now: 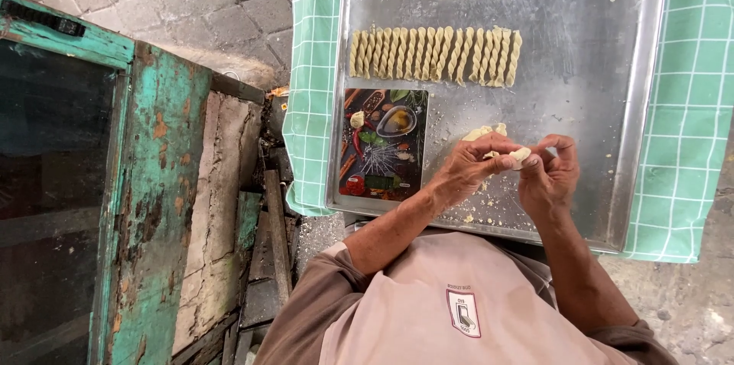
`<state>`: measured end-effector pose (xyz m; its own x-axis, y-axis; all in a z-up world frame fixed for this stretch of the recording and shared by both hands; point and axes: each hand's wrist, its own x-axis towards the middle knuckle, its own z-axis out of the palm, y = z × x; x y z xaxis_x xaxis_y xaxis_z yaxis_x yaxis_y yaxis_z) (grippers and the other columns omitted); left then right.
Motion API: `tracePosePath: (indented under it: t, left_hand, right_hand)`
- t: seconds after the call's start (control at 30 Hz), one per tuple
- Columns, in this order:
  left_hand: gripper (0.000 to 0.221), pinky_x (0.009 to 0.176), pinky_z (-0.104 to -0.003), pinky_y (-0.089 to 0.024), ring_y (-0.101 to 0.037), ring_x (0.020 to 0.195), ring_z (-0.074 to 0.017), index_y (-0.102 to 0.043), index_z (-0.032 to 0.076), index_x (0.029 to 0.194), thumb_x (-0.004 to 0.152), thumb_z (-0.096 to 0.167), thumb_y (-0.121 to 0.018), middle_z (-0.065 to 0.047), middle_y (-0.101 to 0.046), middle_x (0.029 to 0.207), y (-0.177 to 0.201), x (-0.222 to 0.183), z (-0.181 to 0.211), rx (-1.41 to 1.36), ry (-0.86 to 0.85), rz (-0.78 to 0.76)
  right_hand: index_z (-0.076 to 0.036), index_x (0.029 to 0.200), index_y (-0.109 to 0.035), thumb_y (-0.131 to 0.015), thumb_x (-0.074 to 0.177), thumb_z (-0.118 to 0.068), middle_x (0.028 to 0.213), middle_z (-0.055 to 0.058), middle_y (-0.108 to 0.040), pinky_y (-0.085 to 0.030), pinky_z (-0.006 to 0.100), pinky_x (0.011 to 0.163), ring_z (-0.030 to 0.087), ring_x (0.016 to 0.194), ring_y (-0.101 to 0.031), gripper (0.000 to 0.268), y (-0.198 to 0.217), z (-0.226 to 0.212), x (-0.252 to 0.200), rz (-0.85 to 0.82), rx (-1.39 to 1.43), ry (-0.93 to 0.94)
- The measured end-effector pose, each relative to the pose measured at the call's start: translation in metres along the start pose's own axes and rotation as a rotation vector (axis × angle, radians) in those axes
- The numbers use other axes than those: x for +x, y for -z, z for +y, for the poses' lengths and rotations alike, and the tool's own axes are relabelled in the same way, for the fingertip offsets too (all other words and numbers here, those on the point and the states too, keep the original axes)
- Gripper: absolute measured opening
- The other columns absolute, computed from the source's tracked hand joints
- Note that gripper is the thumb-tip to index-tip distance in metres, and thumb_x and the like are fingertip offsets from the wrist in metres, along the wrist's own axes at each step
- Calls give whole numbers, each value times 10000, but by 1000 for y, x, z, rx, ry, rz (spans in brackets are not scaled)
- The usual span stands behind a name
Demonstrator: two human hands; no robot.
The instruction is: Weighing small portions of dough on a digital scale, rolling them into thin strips, and twisting them into rope shapes before placing them on a tray.
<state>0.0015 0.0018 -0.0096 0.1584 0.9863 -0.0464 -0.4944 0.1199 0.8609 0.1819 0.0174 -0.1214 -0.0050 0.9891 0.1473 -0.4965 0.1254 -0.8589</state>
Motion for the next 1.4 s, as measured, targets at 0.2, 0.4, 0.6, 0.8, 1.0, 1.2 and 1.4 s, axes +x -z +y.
tracePosePath:
  t: [0.2, 0.4, 0.6, 0.8, 1.0, 1.2, 1.4]
  left_hand:
    - [156, 709, -199, -577, -627, 831, -92, -771, 46, 1017, 994, 201, -772, -55, -699, 890, 4, 4, -8, -121, 163, -66]
    - [208, 601, -228, -651, -757, 794, -207, -695, 13, 1083, 954, 128, -810, -153, -734, 935, 8, 6, -38, -401, 297, 63]
    - [281, 862, -281, -647, -746, 971, -209, -723, -33, 1192, 988, 145, -798, -176, -757, 1056, 9, -1, -6, -275, 189, 30]
    - [241, 745, -232, -654, -738, 847, -133, -720, -37, 1082, 939, 127, -823, -107, -749, 930, 6, 0, 5, -157, 101, 197]
    - [307, 747, -278, -668, -745, 855, -174, -680, -60, 1119, 922, 113, -841, -138, -719, 917, 5, 1, 4, -210, 27, 232]
    - [255, 796, -295, -655, -736, 860, -158, -683, -74, 1141, 994, 118, -763, -139, -718, 901, 5, -3, 11, -139, -14, 218]
    - [185, 724, -237, -633, -715, 776, -114, -713, -59, 1078, 1019, 117, -728, -106, -722, 850, 4, 2, 1, -114, -30, 246]
  right_hand:
    - [67, 1213, -481, -635, 960, -495, 993, 232, -647, -540, 353, 728, 258, 796, -650, 634, -50, -42, 6, -70, -546, 314]
    - [34, 1022, -668, -677, 1010, -190, 945, 180, -676, -540, 291, 614, 208, 778, -624, 224, -42, -53, 10, -174, -556, 403]
    - [65, 1060, -507, -706, 998, -13, 898, 176, -606, -548, 293, 680, 180, 677, -618, 223, -40, -46, 16, -111, -420, 262]
    - [115, 1100, -666, -672, 1069, -106, 893, 167, -641, -506, 312, 692, 147, 766, -581, 222, -52, -40, 16, -85, -539, 219]
    - [165, 1155, -641, -690, 995, 34, 1025, 217, -631, -561, 375, 827, 223, 914, -629, 212, -68, -61, 17, -106, -560, 163]
    - [12, 1014, -758, -727, 983, -8, 891, 146, -713, -551, 340, 729, 231, 732, -687, 48, -69, -68, 23, -187, -729, 164]
    - [54, 1073, -683, -725, 1042, 5, 860, 112, -683, -510, 259, 684, 100, 710, -564, 71, -68, -52, 11, 49, -602, 101]
